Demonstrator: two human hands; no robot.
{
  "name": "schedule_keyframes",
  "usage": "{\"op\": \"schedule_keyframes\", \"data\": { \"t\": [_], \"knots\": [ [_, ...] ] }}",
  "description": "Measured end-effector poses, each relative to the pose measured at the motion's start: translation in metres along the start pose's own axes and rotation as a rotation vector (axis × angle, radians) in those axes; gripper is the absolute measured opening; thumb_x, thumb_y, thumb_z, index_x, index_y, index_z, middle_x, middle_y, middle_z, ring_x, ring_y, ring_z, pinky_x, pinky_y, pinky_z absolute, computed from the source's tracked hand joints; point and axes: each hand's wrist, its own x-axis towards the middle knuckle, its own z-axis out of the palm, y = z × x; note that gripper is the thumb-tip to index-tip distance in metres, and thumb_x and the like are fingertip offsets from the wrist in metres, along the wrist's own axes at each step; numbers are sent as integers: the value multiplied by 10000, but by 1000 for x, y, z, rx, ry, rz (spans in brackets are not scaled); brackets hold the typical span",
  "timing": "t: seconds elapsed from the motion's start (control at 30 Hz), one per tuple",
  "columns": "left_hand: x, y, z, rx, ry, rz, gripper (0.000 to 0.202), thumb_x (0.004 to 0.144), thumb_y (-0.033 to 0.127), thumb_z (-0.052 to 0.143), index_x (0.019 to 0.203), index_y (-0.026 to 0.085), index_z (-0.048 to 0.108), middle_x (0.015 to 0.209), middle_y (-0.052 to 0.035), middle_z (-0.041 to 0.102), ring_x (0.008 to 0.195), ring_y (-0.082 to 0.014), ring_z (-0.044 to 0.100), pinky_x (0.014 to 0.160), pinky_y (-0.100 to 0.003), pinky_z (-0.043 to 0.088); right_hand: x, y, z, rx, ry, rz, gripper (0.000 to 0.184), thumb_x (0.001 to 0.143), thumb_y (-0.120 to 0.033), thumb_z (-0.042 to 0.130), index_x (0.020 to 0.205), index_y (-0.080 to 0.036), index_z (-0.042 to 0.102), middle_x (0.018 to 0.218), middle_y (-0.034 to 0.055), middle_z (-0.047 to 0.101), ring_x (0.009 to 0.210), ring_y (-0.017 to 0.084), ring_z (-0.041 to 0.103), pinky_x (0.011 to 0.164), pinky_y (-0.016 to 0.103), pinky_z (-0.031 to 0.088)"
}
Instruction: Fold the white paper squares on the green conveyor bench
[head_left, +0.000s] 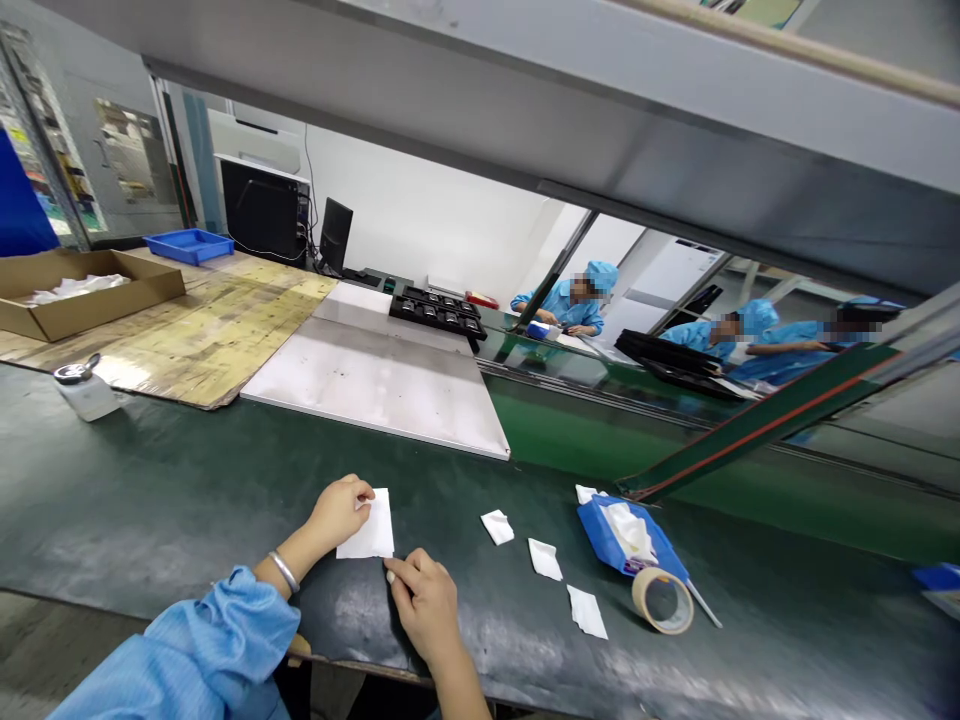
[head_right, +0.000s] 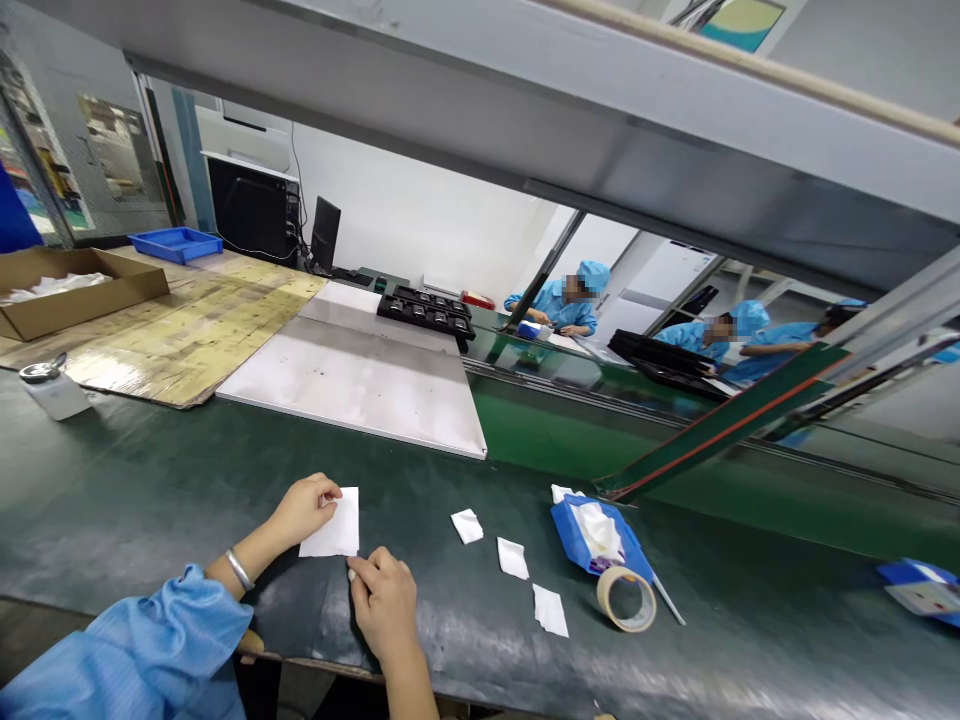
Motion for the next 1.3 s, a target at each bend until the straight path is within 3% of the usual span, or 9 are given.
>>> {"op": "schedule_keyframes", "data": {
  "t": [0.13, 0.3, 0.43, 0.53, 0.73, 0.87, 1.0, 1.17, 1.3],
  "knots": [
    [-4, -1, -12, 82, -45, 49, 262, 751, 88, 547, 951, 179, 691, 951, -53, 637, 824, -178, 603, 768, -286, 447, 0, 2, 0, 12, -9, 6, 251, 910, -216, 505, 1038, -277, 712, 779, 17, 596, 719, 138, 570, 662, 265, 341],
    [-30, 17, -13, 192, -220, 274, 182, 744, 223, 654, 923, 229, 687, 980, -51, 637, 961, -242, 580, 819, -322, 456, 1, 1, -1, 18, -11, 20, 265, 929, -239, 487, 1082, -283, 698, 778, 18, 592, 715, 141, 571, 656, 261, 347],
    [-39, 30, -6, 486, -286, 433, 124, 816, 214, 562, 888, 173, 654, 953, -113, 623, 922, -281, 569, 725, -362, 487, 1, 0, -2, 20, -18, 40, 267, 936, -255, 477, 1091, -275, 694, 784, 20, 594, 720, 144, 577, 659, 258, 357],
    [-38, 33, 1, 561, -295, 480, 178, 860, 168, 473, 890, 146, 647, 929, -141, 627, 895, -292, 575, 697, -379, 492, 1, 1, -1, 73, 1, 69, 259, 946, -272, 463, 1048, -261, 700, 777, 22, 604, 716, 147, 584, 660, 256, 371],
    [-33, 23, 2, 343, -238, 322, 181, 819, 182, 510, 820, 172, 690, 884, -112, 669, 888, -266, 599, 787, -368, 467, 1, 4, -1, 154, 71, 66, 251, 943, -286, 470, 1025, -240, 703, 771, 22, 622, 704, 144, 599, 644, 245, 397],
    [-27, 17, -3, 250, -219, 238, 209, 770, 167, 524, 807, 211, 725, 845, -40, 707, 800, -197, 630, 750, -289, 455, 0, 0, -4, 49, 37, -6, 267, 933, -282, 497, 1138, -261, 667, 822, 23, 623, 724, 140, 593, 651, 253, 385],
    [-24, 16, -4, 169, -210, 192, 202, 753, 194, 536, 772, 205, 737, 833, -30, 720, 767, -180, 638, 716, -260, 446, 1, -6, -6, -67, -27, -72, 378, 907, -360, 557, 1281, -305, 575, 858, 24, 589, 732, 154, 560, 659, 271, 365],
    [-24, 16, -3, 113, -201, 185, 208, 717, 154, 539, 754, 204, 737, 808, -19, 721, 734, -169, 637, 696, -248, 439, 3, -9, -2, -155, -97, -55, 360, 895, -421, 576, 1237, -306, 590, 868, 37, 570, 751, 180, 543, 659, 292, 331],
    [-20, 13, -8, 93, -182, 164, 199, 740, 138, 540, 771, 200, 726, 797, -4, 708, 721, -149, 633, 681, -224, 445, 3, -11, -1, -154, -66, -46, 309, 892, -403, 581, 1183, -303, 614, 849, 32, 568, 734, 179, 542, 650, 289, 321]
  ]
}}
